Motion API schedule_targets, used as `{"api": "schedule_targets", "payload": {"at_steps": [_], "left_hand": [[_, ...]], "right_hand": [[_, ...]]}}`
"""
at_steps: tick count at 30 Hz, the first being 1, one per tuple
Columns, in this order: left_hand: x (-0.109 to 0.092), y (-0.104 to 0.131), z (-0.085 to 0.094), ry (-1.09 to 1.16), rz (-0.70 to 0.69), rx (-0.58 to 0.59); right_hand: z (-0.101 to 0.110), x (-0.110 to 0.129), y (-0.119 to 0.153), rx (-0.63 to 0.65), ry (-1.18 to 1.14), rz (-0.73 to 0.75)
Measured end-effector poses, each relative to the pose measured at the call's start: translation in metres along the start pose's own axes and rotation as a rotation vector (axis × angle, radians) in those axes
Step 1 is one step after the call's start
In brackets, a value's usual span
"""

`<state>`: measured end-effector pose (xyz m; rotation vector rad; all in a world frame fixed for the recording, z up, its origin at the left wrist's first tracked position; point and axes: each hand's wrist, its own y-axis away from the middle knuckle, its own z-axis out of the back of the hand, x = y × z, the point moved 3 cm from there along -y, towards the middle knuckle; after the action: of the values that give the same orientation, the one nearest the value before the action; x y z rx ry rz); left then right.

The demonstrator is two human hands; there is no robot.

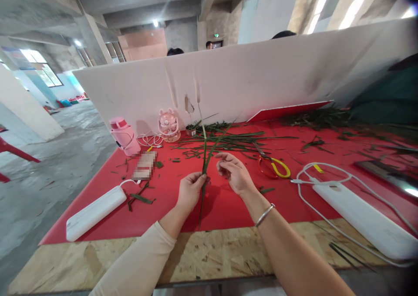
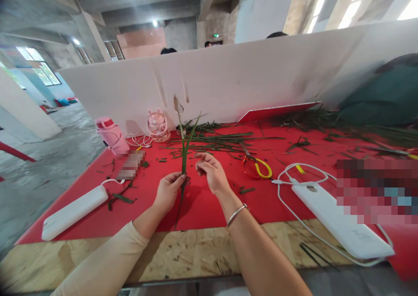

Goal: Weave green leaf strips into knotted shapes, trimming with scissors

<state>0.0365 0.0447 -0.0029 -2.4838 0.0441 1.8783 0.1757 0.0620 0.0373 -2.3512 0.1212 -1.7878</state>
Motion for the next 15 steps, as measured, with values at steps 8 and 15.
{"api": "schedule_targets", "payload": {"at_steps": [8,15], "left_hand": [[-0.005,0.001,-0.001,-0.081,-0.058,0.003],[-0.019,0.010,0.004,-0.453,-0.297,-0.141]], "right_hand": [[-0.013,-0.008,0.002,0.078,0.219,-0.025],[-0.024,-0.009,0.008,0.086,0.191,-0.012]]}}
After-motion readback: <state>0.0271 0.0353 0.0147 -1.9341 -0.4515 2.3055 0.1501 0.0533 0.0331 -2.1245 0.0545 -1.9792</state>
